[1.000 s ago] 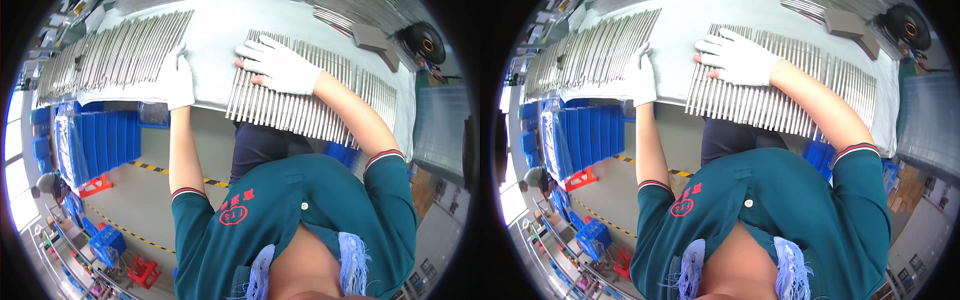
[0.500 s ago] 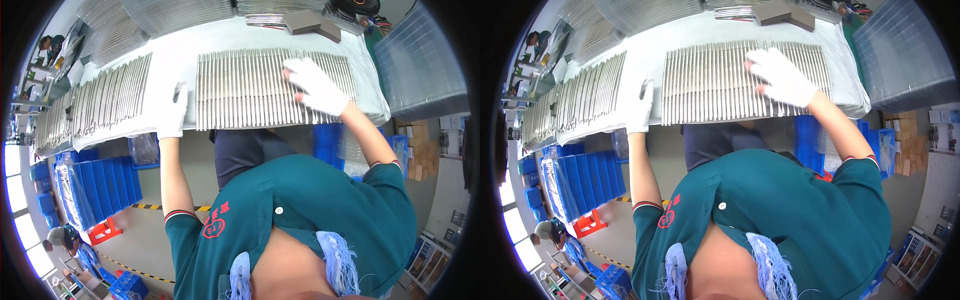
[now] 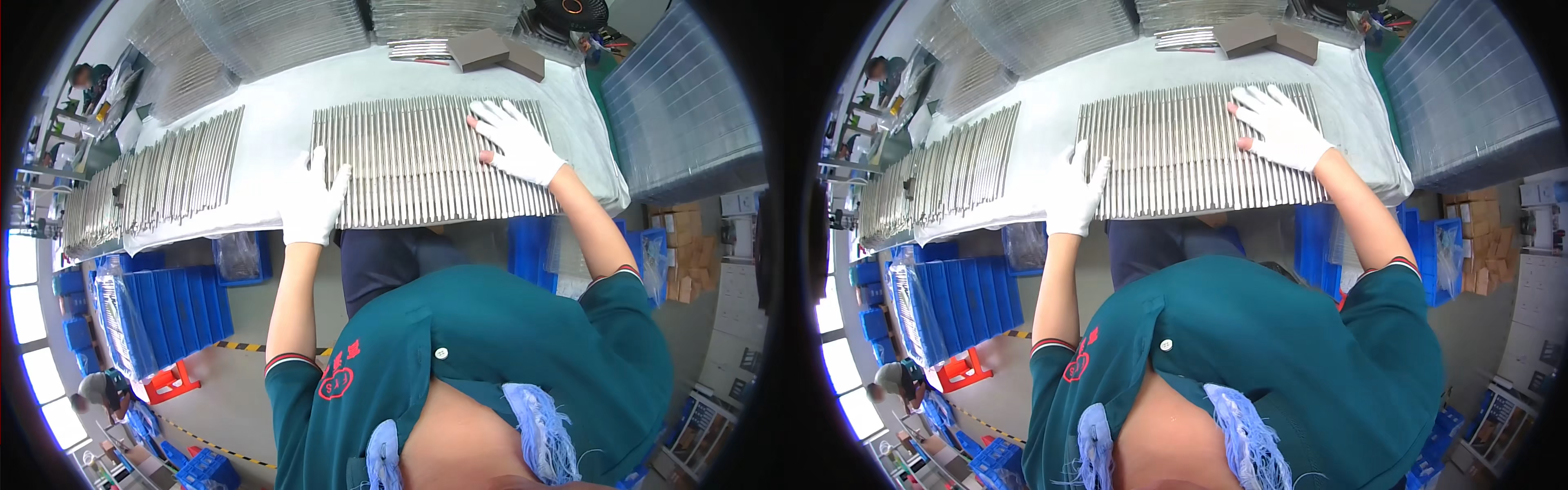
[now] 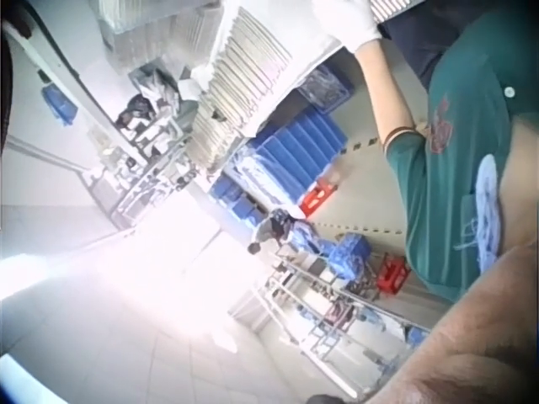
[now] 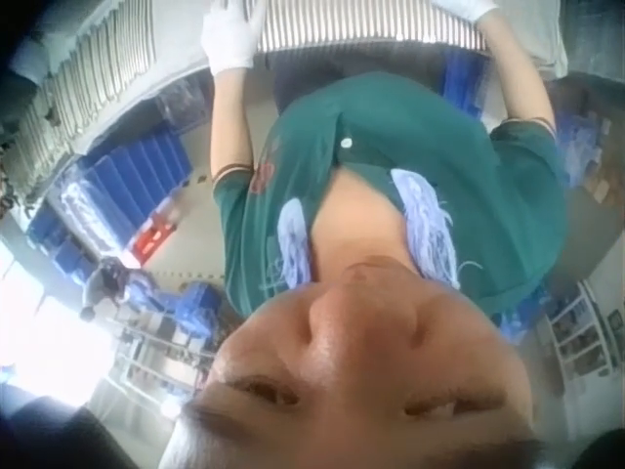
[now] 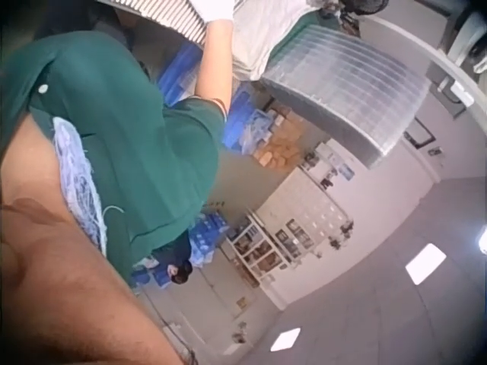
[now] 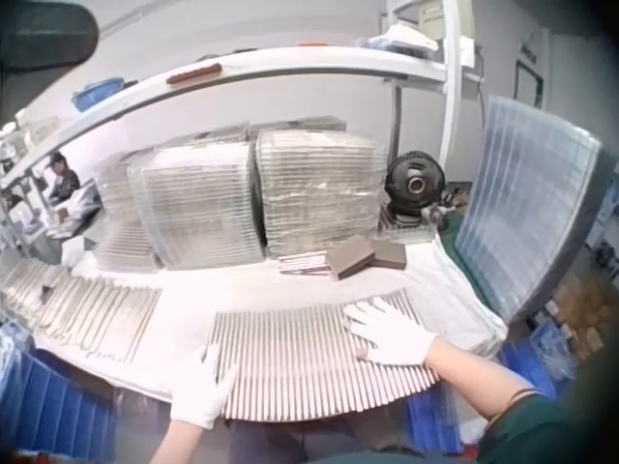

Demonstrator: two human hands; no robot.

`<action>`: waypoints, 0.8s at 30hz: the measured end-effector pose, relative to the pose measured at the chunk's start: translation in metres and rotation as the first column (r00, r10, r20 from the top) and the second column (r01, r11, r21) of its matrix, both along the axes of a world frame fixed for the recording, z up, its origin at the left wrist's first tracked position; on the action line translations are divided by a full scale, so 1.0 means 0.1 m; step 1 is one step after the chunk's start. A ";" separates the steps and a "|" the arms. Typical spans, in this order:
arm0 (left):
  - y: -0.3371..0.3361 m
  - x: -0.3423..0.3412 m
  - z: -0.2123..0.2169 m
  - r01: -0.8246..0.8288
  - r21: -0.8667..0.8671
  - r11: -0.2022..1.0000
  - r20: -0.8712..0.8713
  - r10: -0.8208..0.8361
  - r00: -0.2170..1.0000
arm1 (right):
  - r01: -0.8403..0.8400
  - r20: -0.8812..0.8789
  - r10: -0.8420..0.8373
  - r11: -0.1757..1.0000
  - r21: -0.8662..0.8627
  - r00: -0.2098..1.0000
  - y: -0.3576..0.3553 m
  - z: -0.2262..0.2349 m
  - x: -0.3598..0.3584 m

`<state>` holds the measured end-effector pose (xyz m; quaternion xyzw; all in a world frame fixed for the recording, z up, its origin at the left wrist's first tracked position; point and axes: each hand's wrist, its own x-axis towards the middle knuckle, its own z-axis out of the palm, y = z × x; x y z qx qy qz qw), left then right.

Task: Arranging and aligning thin metal rods on a workbench using a rectangular block.

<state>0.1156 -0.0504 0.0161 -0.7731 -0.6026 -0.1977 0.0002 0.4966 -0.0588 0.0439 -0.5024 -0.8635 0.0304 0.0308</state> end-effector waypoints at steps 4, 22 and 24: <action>-0.03 0.06 0.11 -0.008 -0.023 1.000 -0.014 0.007 1.000 | -0.023 -0.052 0.020 0.999 -0.048 0.998 -0.05 0.06 -0.09; -0.48 -0.21 0.02 0.087 0.160 0.983 0.352 -0.139 0.926 | 0.225 0.186 -0.289 0.927 0.300 0.939 1.34 0.22 0.36; -0.74 -0.31 0.01 -0.017 0.189 0.982 0.400 -0.061 0.915 | 0.256 0.165 -0.316 0.916 0.308 0.934 1.42 0.17 0.30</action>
